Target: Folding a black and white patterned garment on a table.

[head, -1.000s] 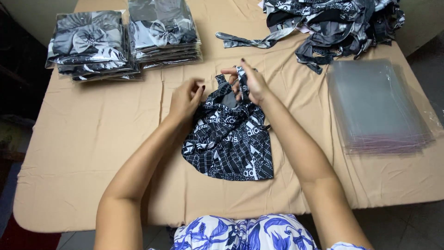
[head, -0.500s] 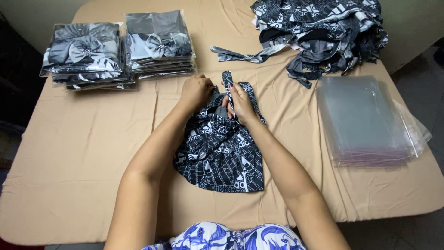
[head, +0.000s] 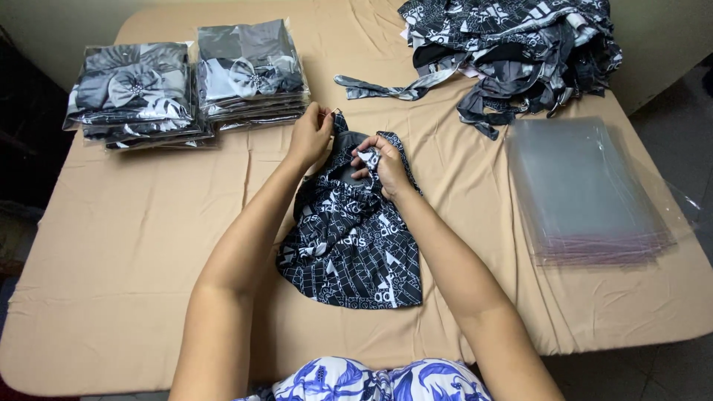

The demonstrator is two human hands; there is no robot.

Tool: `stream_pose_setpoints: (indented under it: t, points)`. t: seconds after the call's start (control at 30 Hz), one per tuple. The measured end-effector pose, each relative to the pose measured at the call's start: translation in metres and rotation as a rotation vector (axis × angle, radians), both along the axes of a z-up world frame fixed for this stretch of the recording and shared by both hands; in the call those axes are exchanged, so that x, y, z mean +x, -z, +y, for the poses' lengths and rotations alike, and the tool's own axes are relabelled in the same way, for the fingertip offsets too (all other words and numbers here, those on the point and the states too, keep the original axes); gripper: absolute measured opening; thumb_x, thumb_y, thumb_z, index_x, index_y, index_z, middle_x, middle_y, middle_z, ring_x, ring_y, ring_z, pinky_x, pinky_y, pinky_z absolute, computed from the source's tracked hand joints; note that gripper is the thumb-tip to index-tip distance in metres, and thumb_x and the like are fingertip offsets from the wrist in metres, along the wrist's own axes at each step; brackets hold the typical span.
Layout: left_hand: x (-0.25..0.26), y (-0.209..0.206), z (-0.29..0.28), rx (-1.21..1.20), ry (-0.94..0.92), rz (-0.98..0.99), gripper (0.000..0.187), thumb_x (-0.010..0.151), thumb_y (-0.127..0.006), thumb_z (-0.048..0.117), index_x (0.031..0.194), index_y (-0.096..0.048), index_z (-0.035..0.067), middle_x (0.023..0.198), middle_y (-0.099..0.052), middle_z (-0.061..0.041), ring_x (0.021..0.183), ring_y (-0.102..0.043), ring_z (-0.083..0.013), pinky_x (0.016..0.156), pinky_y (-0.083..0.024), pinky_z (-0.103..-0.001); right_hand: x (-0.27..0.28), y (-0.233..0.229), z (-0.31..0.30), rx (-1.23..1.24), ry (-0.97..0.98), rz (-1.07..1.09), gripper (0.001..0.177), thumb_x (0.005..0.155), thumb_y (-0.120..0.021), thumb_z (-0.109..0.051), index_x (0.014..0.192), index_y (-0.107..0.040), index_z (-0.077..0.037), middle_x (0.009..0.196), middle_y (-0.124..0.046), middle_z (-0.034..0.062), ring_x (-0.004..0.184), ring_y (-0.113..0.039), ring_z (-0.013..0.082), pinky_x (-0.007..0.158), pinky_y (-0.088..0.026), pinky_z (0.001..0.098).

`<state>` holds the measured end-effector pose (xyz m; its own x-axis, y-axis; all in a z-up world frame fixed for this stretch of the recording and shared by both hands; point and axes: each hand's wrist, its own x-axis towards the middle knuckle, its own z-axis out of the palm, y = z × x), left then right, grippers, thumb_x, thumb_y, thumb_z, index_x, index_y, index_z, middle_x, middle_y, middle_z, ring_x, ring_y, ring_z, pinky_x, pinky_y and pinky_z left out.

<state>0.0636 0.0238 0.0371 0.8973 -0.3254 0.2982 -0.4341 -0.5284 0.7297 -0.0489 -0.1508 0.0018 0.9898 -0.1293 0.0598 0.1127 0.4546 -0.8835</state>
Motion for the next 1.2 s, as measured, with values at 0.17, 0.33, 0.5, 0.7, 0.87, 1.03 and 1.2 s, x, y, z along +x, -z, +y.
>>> stream_pose_setpoints:
  t: [0.17, 0.33, 0.5, 0.7, 0.87, 1.03, 1.2]
  points:
    - [-0.027, 0.024, -0.013, -0.48, 0.039, 0.19, 0.01, 0.102, -0.057, 0.015, 0.111, -0.061, 0.012, 0.074, -0.066, -0.003, 0.063, -0.065, -0.0151, 0.056, -0.055, -0.027, -0.006, -0.009, 0.002, -0.002, -0.041, -0.039, 0.01, 0.094, -0.048, -0.005, 0.091, -0.057, 0.0, 0.087, -0.066, 0.0204, 0.069, -0.07, 0.0234, 0.055, -0.068, 0.0403]
    - [-0.033, 0.046, -0.009, -0.671, 0.026, 0.161, 0.022, 0.098, -0.062, 0.009, 0.118, -0.07, 0.014, 0.091, -0.065, -0.001, 0.08, -0.063, -0.0096, 0.069, -0.054, -0.023, -0.014, -0.022, 0.004, 0.046, -0.089, -0.032, 0.011, 0.09, -0.052, -0.014, 0.088, -0.056, -0.004, 0.07, -0.053, 0.0137, 0.05, -0.056, 0.0196, 0.05, -0.065, 0.0436]
    - [-0.052, 0.029, -0.005, -0.767, 0.018, 0.194, 0.019, 0.099, -0.065, 0.011, 0.115, -0.073, 0.016, 0.094, -0.07, 0.0, 0.08, -0.063, -0.0072, 0.067, -0.052, -0.019, -0.022, -0.028, 0.012, -0.097, 0.001, -0.042, 0.011, 0.09, -0.056, -0.013, 0.088, -0.059, -0.003, 0.067, -0.05, 0.0109, 0.047, -0.057, 0.016, 0.049, -0.061, 0.0345]
    - [-0.056, 0.028, -0.005, -0.769, 0.037, 0.201, 0.02, 0.095, -0.073, 0.01, 0.114, -0.076, 0.014, 0.087, -0.075, 0.002, 0.077, -0.064, -0.0034, 0.072, -0.054, -0.019, -0.009, -0.01, 0.014, -0.213, 0.066, -0.048, 0.013, 0.098, -0.064, -0.014, 0.09, -0.064, -0.003, 0.063, -0.053, 0.0092, 0.045, -0.064, 0.0167, 0.047, -0.059, 0.0268]
    - [-0.054, 0.032, -0.005, -0.756, 0.051, 0.238, 0.018, 0.093, -0.077, 0.011, 0.11, -0.077, 0.014, 0.083, -0.077, 0.001, 0.074, -0.066, -0.003, 0.072, -0.055, -0.019, -0.013, -0.015, 0.019, -0.213, 0.1, -0.033, 0.02, 0.101, -0.067, -0.019, 0.102, -0.07, 0.0, 0.066, -0.059, 0.0103, 0.048, -0.068, 0.0168, 0.051, -0.065, 0.0315]
    - [-0.054, 0.033, -0.006, -0.758, 0.063, 0.25, 0.018, 0.092, -0.078, 0.011, 0.109, -0.077, 0.014, 0.084, -0.078, 0.0, 0.076, -0.068, -0.0023, 0.074, -0.055, -0.019, -0.01, -0.007, 0.015, -0.166, 0.071, -0.021, 0.021, 0.101, -0.059, -0.011, 0.117, -0.064, 0.0, 0.093, -0.072, 0.0164, 0.076, -0.077, 0.023, 0.065, -0.069, 0.0387]
    - [-0.054, 0.035, -0.007, -0.737, 0.055, 0.3, 0.017, 0.091, -0.079, 0.012, 0.108, -0.078, 0.014, 0.083, -0.078, 0.0, 0.077, -0.068, -0.0017, 0.076, -0.057, -0.018, -0.008, -0.005, 0.011, -0.188, 0.08, -0.016, 0.018, 0.096, -0.056, -0.003, 0.113, -0.061, 0.0, 0.097, -0.066, 0.013, 0.073, -0.073, 0.0209, 0.061, -0.069, 0.0375]
